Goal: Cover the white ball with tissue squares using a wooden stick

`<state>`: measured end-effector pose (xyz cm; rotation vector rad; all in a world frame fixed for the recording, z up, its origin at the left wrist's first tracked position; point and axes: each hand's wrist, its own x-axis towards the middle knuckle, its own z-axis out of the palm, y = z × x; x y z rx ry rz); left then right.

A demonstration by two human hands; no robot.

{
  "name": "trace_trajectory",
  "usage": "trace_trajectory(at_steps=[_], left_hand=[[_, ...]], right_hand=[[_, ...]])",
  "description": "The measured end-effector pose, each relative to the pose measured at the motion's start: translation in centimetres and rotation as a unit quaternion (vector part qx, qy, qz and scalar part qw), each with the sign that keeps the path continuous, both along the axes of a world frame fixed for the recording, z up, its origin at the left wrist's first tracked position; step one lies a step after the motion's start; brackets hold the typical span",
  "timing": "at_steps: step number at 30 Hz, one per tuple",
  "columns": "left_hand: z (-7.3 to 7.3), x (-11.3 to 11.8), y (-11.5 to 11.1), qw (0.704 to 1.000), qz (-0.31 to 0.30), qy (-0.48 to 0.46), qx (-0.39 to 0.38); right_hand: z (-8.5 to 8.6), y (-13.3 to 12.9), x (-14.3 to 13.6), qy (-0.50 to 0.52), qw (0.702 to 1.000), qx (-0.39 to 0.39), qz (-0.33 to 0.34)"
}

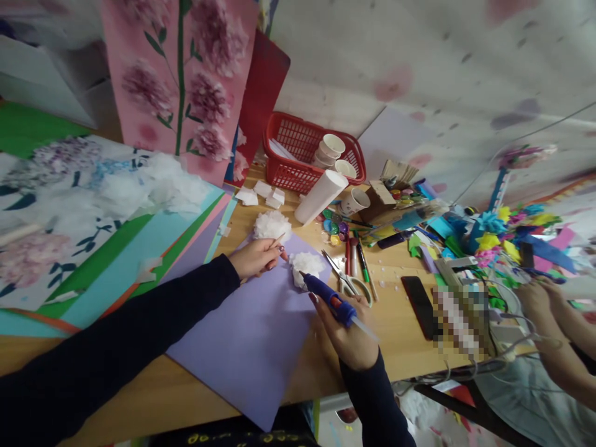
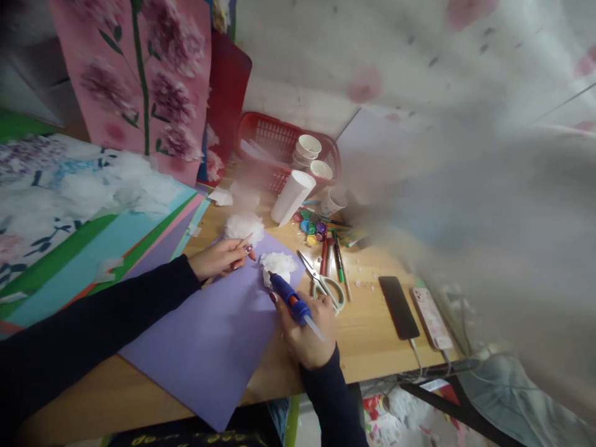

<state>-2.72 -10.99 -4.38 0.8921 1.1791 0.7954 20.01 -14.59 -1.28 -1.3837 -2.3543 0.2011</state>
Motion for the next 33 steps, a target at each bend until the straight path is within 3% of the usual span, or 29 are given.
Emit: trace_trajectory(at_steps=[9,16,23,33], left_hand=[[-0.3,0.0,0.0,1.000,-0.002,-0.013,0.007],[-0.8,0.1,0.0,1.000,0.006,-0.021,0.018],[-1.0,0.0,0.0,0.999,0.004,-0.028,0.020],[-1.1,0.0,0.1,1.000,0.005,-0.021,0.014]], right_hand=[[1.7,-0.5,0.2,-0.017,1.000,-0.018,-0.005],[0.8,0.2,-1.4,-0.066,0.998,-0.014,0.000],[0.5,0.0,-1.0,-0.074,0.997,-0.011,-0.017],[1.1,-0.8,-0.6,-0.017,0.999,-0.028,-0.031]])
